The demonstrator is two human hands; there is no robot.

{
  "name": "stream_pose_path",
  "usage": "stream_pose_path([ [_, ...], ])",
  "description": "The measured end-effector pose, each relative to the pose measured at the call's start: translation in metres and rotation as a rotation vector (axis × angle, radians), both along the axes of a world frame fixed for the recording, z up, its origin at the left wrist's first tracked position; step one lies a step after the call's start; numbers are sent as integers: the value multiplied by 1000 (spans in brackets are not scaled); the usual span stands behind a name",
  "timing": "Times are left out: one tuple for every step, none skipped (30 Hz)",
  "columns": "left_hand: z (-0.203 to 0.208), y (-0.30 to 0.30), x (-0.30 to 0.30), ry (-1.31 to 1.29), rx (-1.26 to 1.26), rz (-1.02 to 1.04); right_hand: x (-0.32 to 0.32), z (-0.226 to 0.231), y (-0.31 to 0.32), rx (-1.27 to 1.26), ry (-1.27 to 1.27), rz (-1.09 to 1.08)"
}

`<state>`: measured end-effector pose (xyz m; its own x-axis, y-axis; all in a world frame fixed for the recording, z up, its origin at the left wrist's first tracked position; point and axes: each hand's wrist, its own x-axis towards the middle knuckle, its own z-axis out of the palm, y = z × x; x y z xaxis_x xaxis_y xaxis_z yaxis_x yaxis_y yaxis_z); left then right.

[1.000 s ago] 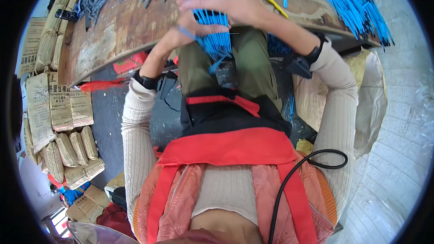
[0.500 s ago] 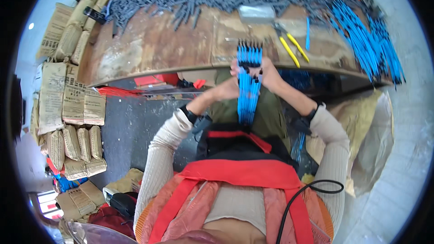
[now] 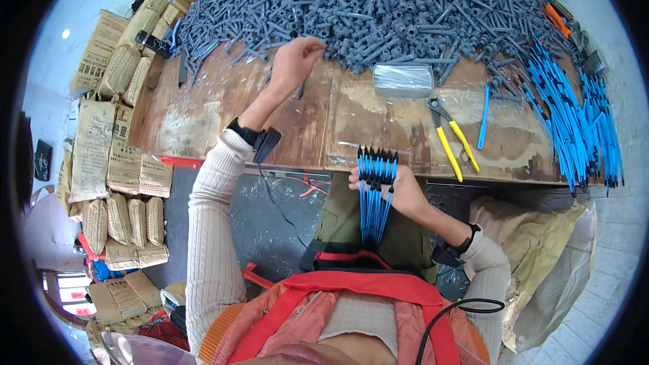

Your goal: Assembling blue plastic components into connectors and bundling them with rubber bands.

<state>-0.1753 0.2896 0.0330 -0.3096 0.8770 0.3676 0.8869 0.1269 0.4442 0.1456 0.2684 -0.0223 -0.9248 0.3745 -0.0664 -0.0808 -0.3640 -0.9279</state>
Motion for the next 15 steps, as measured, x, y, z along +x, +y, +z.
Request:
stream_pose_path([
  [0, 14, 1, 33, 33, -29, -1, 0, 0, 0, -9, 2],
  [-2, 25, 2, 64, 66, -57, 0, 1, 2, -3, -10, -7],
  [-3, 33, 1, 62, 64, -65, 1, 2, 2, -13, -16, 2],
  [-4, 38, 1, 92, 43, -103, 1, 2, 1, -23, -23, 13],
  [-5, 41, 0, 121, 21, -138, 2, 2, 0, -32, -29, 26],
  [-7, 40, 1, 150, 0, -172, 2, 1, -2, -35, -30, 24],
  [-6, 39, 2, 146, -1, -177, 3, 1, -1, -44, -29, 27],
  [-5, 35, 3, 152, 46, -169, 3, 0, -1, -55, -28, 32],
  [-1, 29, 6, 159, 91, -161, 3, 0, -1, -68, -25, 37],
  [2, 23, 10, 165, 135, -150, 3, 0, -1, -74, -29, 37],
  [2, 14, 16, 160, 128, -149, 2, 1, 1, -54, -10, 33],
  [5, -3, 35, -230, 90, -197, 4, 1, 0, -42, 4, 18],
  [8, -23, 56, -623, 47, -231, 6, 0, -1, -31, 15, 7],
  [6, -44, 74, -1016, 3, -249, 7, 0, -1, -49, 4, 6],
  [-2, -62, 91, -1032, -12, -241, 7, 1, 0, -25, 6, 2],
])
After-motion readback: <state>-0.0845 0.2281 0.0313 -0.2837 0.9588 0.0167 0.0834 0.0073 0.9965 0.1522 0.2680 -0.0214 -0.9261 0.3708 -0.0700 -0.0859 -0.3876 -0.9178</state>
